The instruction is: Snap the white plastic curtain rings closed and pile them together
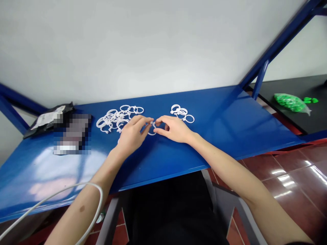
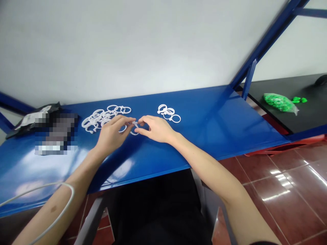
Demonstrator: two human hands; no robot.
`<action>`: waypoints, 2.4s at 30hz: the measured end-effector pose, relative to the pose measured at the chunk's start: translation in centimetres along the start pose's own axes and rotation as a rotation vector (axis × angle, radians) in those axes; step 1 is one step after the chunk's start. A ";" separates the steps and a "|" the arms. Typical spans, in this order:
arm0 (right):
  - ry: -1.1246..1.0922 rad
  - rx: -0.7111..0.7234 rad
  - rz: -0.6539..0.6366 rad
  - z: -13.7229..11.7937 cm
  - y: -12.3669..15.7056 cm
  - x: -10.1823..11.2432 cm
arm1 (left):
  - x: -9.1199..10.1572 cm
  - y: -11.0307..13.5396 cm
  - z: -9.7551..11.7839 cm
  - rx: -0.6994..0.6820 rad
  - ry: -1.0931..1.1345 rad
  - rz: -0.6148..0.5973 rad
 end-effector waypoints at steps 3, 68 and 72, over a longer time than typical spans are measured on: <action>-0.013 0.008 0.014 -0.1 0.0 0.0 | -0.8 0.5 1.0 0.004 0.046 -0.001; 0.528 -0.145 0.231 4.3 -1.0 4.9 | -0.5 1.2 -5.7 0.227 -0.297 -0.150; 0.424 -0.090 0.221 2.5 -0.8 3.6 | -1.0 1.4 -4.5 0.206 -0.263 -0.099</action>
Point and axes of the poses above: each hand's wrist, its own y-axis away from the middle knuckle, its own x-axis out of the back of the hand, z = x × y, the point moved 6 cm from there along -y, towards the middle knuckle, and after that the axes turned 15 degrees about z, right-handed, at the moved point
